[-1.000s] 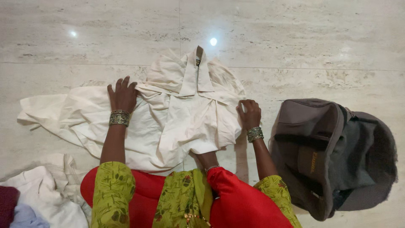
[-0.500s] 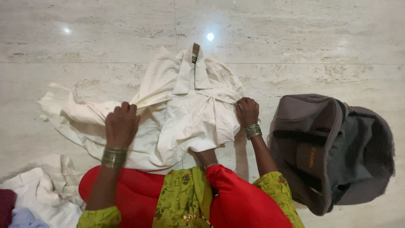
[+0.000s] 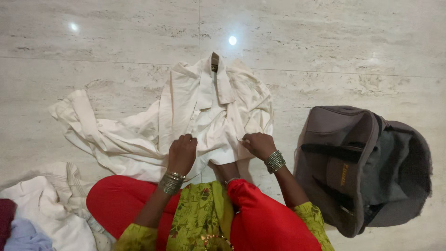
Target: The person folds a pair of grey trousers by hand, places them inside a brown bag, and then spreads a white shirt on the floor to continue folding it.
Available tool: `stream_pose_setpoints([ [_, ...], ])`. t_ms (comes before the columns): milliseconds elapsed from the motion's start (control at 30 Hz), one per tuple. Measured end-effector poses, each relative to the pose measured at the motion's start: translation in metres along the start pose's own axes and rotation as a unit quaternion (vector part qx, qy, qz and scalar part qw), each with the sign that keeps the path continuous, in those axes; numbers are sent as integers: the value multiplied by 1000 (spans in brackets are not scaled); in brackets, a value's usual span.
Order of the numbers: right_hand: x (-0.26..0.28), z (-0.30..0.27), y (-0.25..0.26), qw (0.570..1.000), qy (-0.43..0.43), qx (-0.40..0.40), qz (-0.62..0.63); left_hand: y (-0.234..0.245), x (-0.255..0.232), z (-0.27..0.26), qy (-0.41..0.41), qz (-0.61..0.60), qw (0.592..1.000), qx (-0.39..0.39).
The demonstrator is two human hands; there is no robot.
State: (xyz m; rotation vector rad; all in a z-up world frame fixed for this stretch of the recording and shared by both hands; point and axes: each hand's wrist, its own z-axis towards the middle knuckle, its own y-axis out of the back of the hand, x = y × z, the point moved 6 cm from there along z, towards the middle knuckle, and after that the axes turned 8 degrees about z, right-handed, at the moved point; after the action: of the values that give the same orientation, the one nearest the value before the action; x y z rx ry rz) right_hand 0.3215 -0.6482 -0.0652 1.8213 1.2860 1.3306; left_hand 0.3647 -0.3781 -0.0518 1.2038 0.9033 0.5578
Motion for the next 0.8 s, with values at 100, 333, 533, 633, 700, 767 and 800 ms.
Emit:
stream_pose_setpoints([
  [100,11,14,8,988,-37,-107,-102,-13,12,35,42,-53,997,-42],
  [333,39,69,1,964,30,-244,102,-80,51,58,142,-102,984,-17],
  [533,-5,65,-21,954,-63,-256,141,-103,67,40,170,-130,975,-54],
  [633,-28,60,-30,938,-79,-273,200,-102,68,39,205,-112,972,-13],
  [700,-39,57,-32,930,-86,-282,218,-97,67,40,218,-107,970,5],
  [767,-48,54,-35,927,-97,-272,238,-90,68,42,217,-115,969,-2],
  [800,-52,52,-34,926,-100,-267,248,-87,67,42,225,-142,964,-6],
])
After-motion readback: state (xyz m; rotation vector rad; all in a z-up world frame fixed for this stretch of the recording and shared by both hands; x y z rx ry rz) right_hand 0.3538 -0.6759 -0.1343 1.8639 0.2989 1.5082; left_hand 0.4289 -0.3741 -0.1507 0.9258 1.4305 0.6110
